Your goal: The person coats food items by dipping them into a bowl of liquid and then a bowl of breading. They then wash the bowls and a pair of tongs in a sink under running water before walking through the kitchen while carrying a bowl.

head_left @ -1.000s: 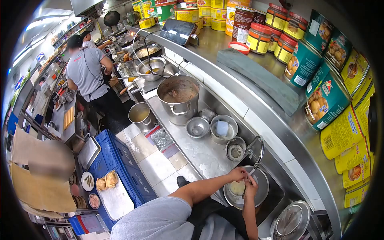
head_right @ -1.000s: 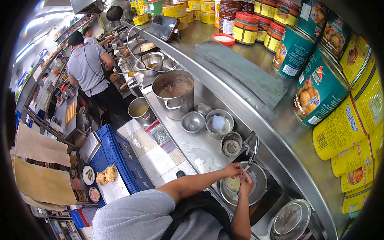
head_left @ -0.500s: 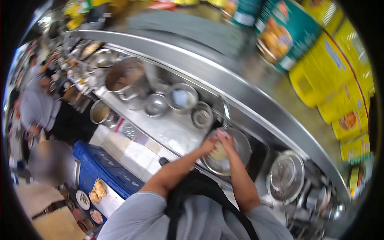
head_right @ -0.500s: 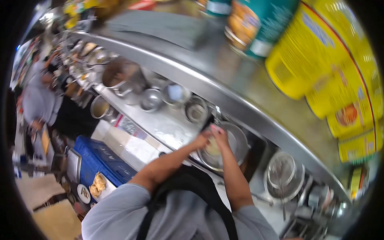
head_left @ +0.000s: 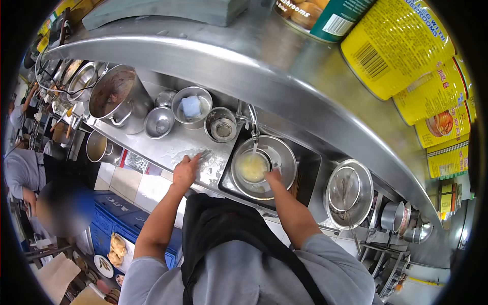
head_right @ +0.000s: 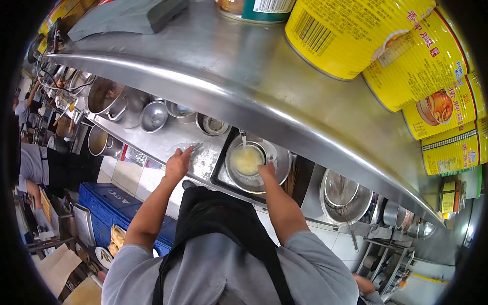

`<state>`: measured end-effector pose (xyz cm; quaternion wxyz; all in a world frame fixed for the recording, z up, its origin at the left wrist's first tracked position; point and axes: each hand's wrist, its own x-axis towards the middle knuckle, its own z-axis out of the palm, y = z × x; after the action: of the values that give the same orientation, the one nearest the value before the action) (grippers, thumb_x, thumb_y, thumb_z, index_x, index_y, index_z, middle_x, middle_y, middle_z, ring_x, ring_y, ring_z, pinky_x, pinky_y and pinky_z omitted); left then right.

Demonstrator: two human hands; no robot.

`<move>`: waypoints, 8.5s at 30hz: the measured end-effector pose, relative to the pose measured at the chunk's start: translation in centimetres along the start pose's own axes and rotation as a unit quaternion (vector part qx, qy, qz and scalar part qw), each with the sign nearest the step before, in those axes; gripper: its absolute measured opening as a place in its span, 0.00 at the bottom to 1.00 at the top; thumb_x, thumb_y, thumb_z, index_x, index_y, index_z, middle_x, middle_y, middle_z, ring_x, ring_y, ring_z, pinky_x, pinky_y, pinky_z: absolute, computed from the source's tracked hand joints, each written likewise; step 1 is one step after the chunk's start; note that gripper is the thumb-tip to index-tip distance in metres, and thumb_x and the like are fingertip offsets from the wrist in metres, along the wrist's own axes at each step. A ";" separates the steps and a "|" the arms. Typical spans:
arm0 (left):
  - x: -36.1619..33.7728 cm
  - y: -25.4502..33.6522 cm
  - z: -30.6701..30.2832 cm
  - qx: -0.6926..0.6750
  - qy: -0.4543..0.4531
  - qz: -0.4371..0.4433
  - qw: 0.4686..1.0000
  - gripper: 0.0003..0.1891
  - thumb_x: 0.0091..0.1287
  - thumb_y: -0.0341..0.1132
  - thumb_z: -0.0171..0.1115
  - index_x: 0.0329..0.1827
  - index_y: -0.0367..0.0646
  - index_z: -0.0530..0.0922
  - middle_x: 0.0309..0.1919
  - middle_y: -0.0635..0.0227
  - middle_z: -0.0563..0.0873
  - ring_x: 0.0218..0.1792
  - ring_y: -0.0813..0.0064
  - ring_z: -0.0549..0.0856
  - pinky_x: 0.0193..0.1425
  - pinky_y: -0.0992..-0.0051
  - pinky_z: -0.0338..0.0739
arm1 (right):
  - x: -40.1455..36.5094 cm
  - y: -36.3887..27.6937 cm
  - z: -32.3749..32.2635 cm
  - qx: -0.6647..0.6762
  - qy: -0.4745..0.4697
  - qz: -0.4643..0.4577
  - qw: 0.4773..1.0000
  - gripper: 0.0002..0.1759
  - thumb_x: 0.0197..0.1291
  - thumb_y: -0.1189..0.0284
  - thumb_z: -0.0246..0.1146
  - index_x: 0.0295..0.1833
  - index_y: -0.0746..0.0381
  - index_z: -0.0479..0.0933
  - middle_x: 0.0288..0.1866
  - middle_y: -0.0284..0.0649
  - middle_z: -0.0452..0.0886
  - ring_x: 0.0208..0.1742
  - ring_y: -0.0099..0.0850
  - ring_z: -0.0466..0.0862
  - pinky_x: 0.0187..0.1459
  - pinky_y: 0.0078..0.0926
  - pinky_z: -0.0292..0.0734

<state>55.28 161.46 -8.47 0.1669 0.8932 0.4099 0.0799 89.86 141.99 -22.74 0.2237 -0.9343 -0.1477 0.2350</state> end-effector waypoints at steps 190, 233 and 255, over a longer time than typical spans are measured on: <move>9.5 15.9 5.9 0.077 -0.180 0.357 0.913 0.26 0.74 0.49 0.42 0.63 0.41 0.77 0.69 0.53 0.74 0.67 0.51 0.75 0.72 0.49 0.64 | -12.2 -10.7 -5.8 0.433 0.259 -0.056 0.861 0.15 0.40 0.82 0.57 0.23 0.57 0.56 0.22 0.28 0.54 0.28 0.21 0.55 0.27 0.29 0.51; 12.0 18.7 5.7 -0.346 -0.089 -0.075 0.931 0.23 0.70 0.52 0.51 0.52 0.42 0.82 0.50 0.47 0.85 0.51 0.44 0.84 0.57 0.50 0.76 | -8.2 -16.7 -7.4 0.626 -0.100 0.118 0.764 0.30 0.75 0.51 0.46 0.66 0.63 0.73 0.62 0.43 0.79 0.61 0.42 0.81 0.61 0.46 0.77; 12.0 12.5 3.2 -0.718 -0.224 -0.362 0.550 0.26 0.66 0.56 0.67 0.55 0.44 0.80 0.50 0.62 0.85 0.54 0.62 0.82 0.62 0.57 0.75 | -9.5 -11.9 -5.9 -0.229 0.125 -0.141 0.955 0.21 0.65 0.69 0.51 0.55 0.73 0.78 0.60 0.62 0.78 0.66 0.53 0.76 0.74 0.49 0.57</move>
<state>72.80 162.18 -6.81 0.8541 0.2407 0.4544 0.0779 82.76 146.50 -8.73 0.0509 -0.9520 -0.2988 0.0421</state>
